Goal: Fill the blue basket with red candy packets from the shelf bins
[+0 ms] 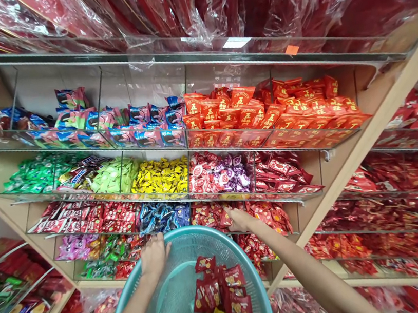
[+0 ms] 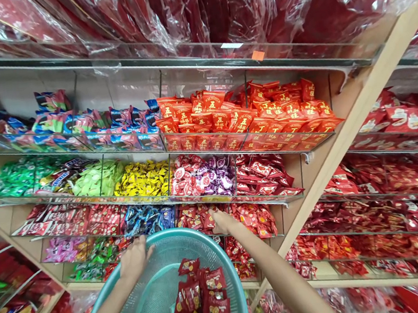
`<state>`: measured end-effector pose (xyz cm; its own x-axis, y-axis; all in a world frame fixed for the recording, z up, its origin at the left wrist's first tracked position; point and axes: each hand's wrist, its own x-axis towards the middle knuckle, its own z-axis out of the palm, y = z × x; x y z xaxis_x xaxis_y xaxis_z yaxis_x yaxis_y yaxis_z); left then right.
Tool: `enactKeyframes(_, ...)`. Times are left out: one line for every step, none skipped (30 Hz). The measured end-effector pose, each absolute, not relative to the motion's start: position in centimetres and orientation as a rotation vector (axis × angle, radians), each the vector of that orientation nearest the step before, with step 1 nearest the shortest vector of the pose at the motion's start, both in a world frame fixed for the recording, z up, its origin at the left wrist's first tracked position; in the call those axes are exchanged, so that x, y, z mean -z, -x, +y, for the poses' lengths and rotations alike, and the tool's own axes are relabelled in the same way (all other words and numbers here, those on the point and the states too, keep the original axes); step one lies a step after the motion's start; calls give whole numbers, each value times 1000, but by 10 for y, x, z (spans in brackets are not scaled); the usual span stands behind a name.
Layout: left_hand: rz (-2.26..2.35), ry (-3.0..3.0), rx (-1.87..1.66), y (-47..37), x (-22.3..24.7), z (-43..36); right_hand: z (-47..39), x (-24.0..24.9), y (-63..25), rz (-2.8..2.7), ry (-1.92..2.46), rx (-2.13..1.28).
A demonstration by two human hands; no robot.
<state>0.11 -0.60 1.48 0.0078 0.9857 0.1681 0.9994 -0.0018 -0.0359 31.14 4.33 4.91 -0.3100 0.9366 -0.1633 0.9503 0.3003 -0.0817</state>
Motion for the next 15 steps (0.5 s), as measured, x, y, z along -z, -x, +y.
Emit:
enactKeyframes(-2108, 2120, 146, -1, -14, -6, 40, -52, -312, 2474, -1796, 243)
enactKeyframes(-2108, 2119, 152, -1, -13, -6, 37, -55, -312, 2484, -1799, 233)
enactKeyframes(-2111, 2119, 156, -1, -12, -5, 34, -59, -312, 2499, -1798, 217)
enactKeyframes(-2119, 2118, 158, -1, -12, -5, 29, -64, -311, 2520, -1791, 197)
enactKeyframes(-2127, 2117, 155, -1, -11, -5, 24, -69, -309, 2548, -1776, 173)
enactKeyframes(-2132, 2118, 151, 0, -11, -5, 18, -75, -308, 2585, -1752, 150)
enactKeyframes(-2135, 2117, 147, 0, -11, -4, 12, -81, -306, 2631, -1722, 130)
enactKeyframes(-2137, 2118, 145, 0, -11, -4, 5, -88, -304, 2680, -1690, 121)
enactKeyframes(-2137, 2116, 144, 0, -10, -4, -3, -94, -301, 2732, -1664, 125)
enactKeyframes(-2137, 2114, 142, 0, -10, -4, -11, -100, -299, 2781, -1646, 143)
enactKeyframes(-2135, 2112, 140, 0, -10, -4, -18, -105, -297, 2829, -1636, 176)
enactKeyframes(-2134, 2110, 139, 0, -10, -4, -25, -108, -294, 2869, -1636, 225)
enactKeyframes(-2132, 2109, 139, 0, -10, -4, -31, -110, -291, 2905, -1638, 290)
enactKeyframes(-2131, 2108, 144, 0, -10, -4, -37, -110, -288, 2938, -1638, 370)
enactKeyframes(-2130, 2107, 151, 0, -10, -4, -41, -109, -284, 2968, -1633, 461)
